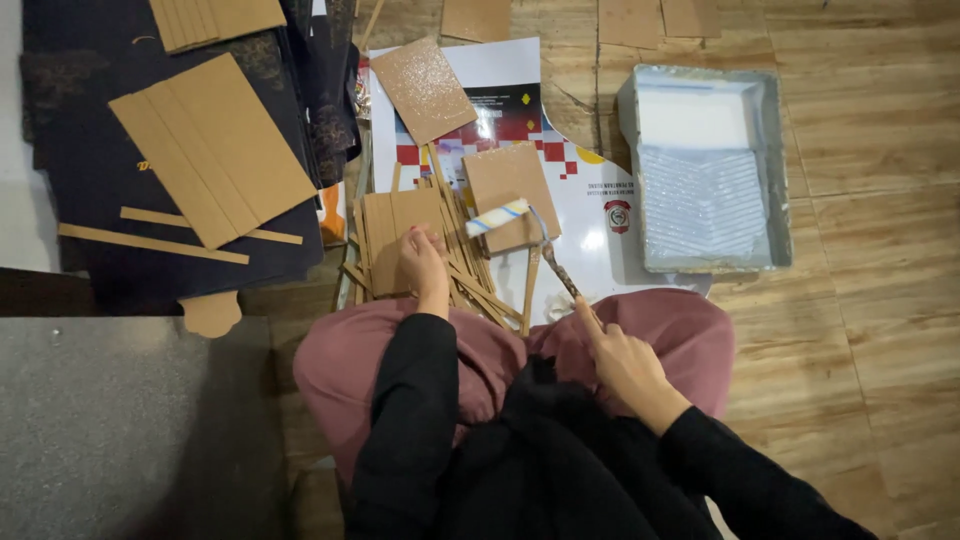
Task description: Applying glue to small cardboard pieces using a paint roller and a tray of glue while sitting on the floor.
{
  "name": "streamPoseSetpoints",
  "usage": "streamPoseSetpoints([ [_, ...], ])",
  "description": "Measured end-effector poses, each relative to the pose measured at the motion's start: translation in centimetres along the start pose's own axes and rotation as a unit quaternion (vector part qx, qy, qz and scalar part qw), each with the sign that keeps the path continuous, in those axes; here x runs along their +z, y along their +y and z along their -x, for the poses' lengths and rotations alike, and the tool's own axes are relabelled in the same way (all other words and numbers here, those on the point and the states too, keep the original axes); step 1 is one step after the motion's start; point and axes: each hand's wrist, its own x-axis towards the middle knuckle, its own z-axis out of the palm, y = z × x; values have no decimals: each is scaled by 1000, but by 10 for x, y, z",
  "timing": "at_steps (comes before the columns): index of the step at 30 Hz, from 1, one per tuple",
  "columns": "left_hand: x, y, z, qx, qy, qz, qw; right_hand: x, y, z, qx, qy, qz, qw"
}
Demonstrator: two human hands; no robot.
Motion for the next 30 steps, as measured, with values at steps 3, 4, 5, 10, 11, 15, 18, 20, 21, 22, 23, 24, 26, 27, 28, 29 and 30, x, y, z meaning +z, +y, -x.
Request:
streamPoseSetpoints([
  [3,-2,5,1,5,-3,1,1000,8,7,14,-17,43,64,997],
  [4,-1,10,3,6,-5,3,1000,14,12,22,-8,30,42,999],
  [5,0,14,6,6,-9,4,1000,21,18,31,2,15,19,1000],
  [10,2,36,24,12,-82,-25,996,-11,39,49,68,-94,-141,983],
  [11,2,37,24,18,-121,-62,991,-14,43,48,77,-91,-157,980],
  [15,5,39,38,116,-175,-120,970,-28,42,16,104,-95,-166,976],
  [18,13,18,26,157,-207,-215,941,-36,33,-16,104,-73,-145,981],
  [20,14,14,26,136,-249,-206,937,-37,30,-39,83,-43,-153,984],
  [21,14,18,27,137,-249,-206,936,-36,29,-54,83,-42,-154,984],
  [22,14,21,28,119,-260,-218,933,-34,28,-68,70,-21,-166,983],
  [23,13,24,30,101,-271,-229,930,-33,28,-83,56,0,-178,982],
  [24,14,24,29,101,-271,-229,930,-32,30,-88,56,1,-178,982],
  [26,14,22,27,103,-278,-242,924,-29,33,-98,42,14,-192,980],
  [27,12,26,29,103,-277,-241,924,-41,28,-82,42,14,-191,981],
  [28,10,29,32,101,-277,-240,925,-53,22,-67,42,2,-190,981],
  [29,9,33,35,99,-277,-236,926,-66,18,-52,42,-10,-187,981],
  [30,11,33,34,99,-277,-234,927,-63,22,-37,41,-10,-185,982],
])
